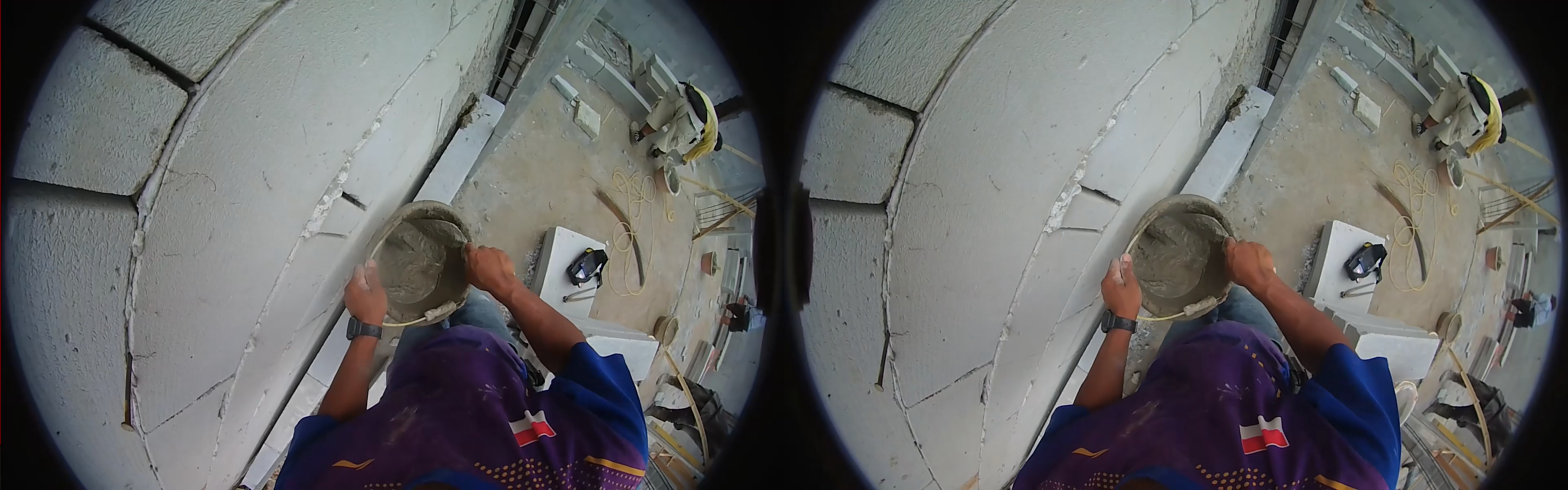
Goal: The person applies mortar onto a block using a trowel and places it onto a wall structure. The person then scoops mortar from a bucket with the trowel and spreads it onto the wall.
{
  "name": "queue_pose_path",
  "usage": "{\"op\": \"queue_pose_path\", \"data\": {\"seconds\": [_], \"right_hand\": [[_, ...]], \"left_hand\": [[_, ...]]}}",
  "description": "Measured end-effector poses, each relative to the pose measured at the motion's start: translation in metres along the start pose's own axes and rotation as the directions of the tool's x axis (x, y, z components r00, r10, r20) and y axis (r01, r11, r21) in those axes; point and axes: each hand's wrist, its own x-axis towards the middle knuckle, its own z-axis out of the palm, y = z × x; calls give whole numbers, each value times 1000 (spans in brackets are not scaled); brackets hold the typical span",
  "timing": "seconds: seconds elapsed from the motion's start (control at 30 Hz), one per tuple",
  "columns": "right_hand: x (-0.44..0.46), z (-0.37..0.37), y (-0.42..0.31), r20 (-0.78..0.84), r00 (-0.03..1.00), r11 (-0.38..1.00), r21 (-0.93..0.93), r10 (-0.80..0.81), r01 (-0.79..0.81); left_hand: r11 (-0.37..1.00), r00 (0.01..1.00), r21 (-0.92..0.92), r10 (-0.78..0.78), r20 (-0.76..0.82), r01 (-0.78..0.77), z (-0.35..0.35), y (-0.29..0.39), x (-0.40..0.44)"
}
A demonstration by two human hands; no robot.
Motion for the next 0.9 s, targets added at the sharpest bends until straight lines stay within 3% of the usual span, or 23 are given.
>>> {"op": "queue_pose_path", "data": {"seconds": [0.13, 0.23, 0.33, 0.43, 0.53, 0.63, 0.73, 0.83, 0.9], "right_hand": [[27, 48, -20, 118, 988, 994, 69, -95, 87], [16, 47, -13, 20, 933, 905, 254, -358, 341], [-5, -6, -23, 417, 879, 839, 543, -232, -36], [-19, -12, -14, 481, 840, 767, 628, -252, -129], [-34, 1, 5, 446, 865, 707, 688, -232, -165], [-55, -3, 15, 302, 917, 618, 782, -261, -82], [-66, -23, 16, 310, 929, 531, 832, -200, -164], [-61, -27, 30, 258, 953, 342, 920, -159, -192], [-46, -39, 28, 181, 983, 212, 962, -18, -174]], "left_hand": [[993, 994, 34, 110, -11, -110, 6, 6, -1], [996, 996, 19, 87, -9, -87, 7, 7, -4], [998, 999, -25, 52, -7, -52, 9, 10, -5], [999, 1000, -43, -19, 9, 20, 5, 5, -2], [994, 996, -63, -88, 7, 89, -2, 0, 1], [991, 992, -41, -128, -2, 128, -4, -26, 2], [987, 988, -41, -155, 12, 155, -4, -61, -2], [977, 980, -78, -199, 7, 198, -3, -77, -10], [972, 976, -92, -219, -10, 217, 1, -82, -12]]}}
